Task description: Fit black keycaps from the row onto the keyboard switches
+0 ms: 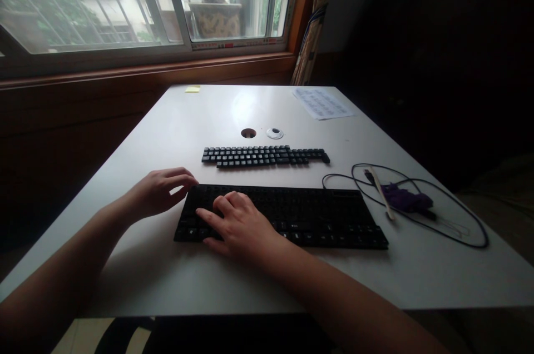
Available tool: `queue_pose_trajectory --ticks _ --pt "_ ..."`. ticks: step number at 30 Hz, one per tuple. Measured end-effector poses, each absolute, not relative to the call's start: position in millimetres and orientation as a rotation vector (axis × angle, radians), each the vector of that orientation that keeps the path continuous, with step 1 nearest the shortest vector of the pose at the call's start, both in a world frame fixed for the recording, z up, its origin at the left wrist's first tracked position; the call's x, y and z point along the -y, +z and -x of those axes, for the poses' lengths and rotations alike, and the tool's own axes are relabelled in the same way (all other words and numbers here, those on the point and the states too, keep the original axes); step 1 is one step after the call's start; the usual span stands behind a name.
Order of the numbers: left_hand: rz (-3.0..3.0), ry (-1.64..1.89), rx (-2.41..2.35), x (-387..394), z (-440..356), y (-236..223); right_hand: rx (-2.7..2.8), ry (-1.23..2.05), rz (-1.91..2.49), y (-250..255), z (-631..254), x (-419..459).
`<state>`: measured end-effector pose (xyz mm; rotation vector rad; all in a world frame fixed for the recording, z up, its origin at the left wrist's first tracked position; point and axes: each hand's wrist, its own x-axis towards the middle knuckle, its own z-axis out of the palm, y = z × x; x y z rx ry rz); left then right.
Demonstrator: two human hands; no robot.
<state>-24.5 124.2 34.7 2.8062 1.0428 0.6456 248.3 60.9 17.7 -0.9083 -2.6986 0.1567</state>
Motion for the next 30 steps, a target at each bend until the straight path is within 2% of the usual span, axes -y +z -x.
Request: queue_pose_trajectory --ticks 30 --pt "-2.82 0.598 -1.055 -124.7 23.0 34.1 2.696 0.194 0.916 22.3 -248.2 -61.7"
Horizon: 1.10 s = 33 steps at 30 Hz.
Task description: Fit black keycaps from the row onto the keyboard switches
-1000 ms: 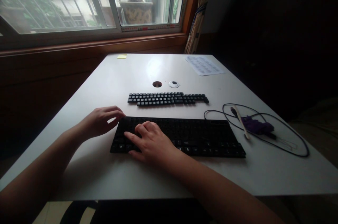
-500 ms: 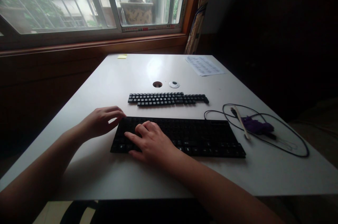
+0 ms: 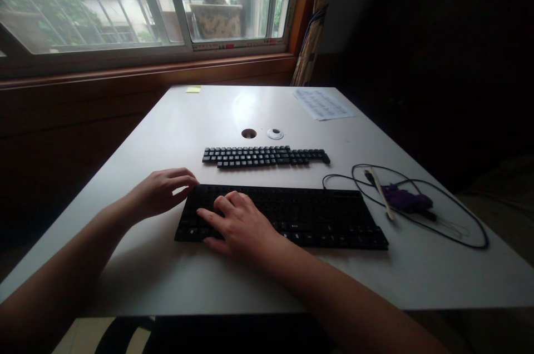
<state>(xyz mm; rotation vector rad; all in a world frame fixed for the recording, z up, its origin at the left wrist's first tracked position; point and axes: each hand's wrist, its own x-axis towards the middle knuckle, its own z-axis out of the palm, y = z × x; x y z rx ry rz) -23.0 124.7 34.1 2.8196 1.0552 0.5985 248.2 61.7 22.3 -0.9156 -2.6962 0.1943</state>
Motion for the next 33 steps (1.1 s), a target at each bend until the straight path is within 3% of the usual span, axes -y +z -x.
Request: queue_pose_trajectory --ticks 33 --pt "-2.812 0.589 -1.063 -126.8 23.1 32.3 2.682 0.211 0.92 22.1 -247.8 -62.8"
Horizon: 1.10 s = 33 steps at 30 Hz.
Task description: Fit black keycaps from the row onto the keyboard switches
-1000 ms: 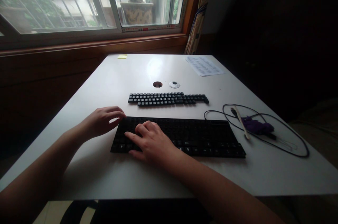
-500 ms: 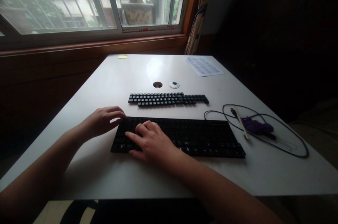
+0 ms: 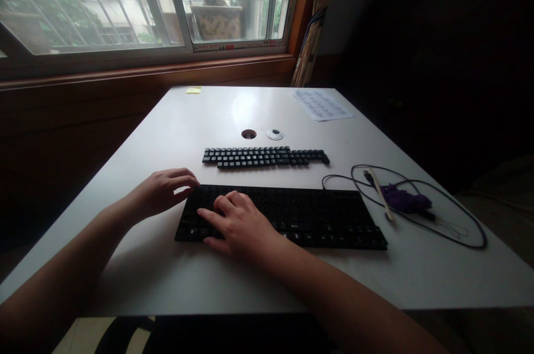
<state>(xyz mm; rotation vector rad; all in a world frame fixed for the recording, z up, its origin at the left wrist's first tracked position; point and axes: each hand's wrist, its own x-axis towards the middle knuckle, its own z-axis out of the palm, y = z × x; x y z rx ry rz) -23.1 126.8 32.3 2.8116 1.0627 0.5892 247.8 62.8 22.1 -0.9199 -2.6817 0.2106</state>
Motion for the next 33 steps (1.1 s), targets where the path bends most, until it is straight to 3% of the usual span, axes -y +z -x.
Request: queue_pose_trajectory --ticks 33 --pt "-2.786 0.603 -1.049 -126.9 22.2 32.8 2.682 0.212 0.914 21.3 -247.7 -63.1"
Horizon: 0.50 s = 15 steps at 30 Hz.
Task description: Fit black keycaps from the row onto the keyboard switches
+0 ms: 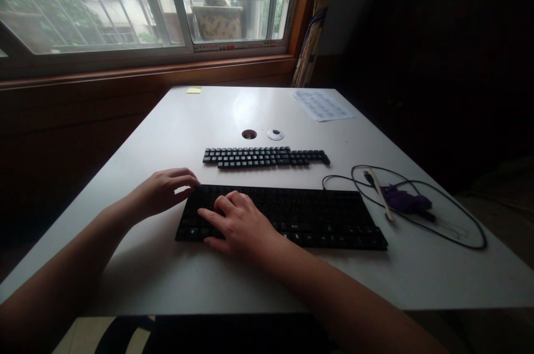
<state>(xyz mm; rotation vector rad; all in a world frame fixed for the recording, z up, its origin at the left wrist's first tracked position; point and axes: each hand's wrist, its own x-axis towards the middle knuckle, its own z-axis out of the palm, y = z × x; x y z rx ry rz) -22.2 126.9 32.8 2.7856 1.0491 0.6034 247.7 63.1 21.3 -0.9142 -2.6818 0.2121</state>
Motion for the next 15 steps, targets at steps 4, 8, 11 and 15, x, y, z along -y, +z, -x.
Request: queue_pose_trajectory --ticks 4,8,11,15 --pt "-2.781 0.602 -1.053 -127.3 22.4 32.1 2.683 0.207 0.905 20.4 -248.0 -63.2" --pt "-2.779 0.602 -1.053 -127.0 22.3 32.6 2.678 0.206 0.905 20.5 -247.9 -63.1" --pt "-2.774 0.599 -1.059 -126.5 22.3 32.8 2.68 0.209 0.907 20.5 -247.7 -63.2" --pt "-2.77 0.594 -1.061 -126.8 22.4 32.1 2.68 0.212 0.909 19.7 -247.7 -63.6"
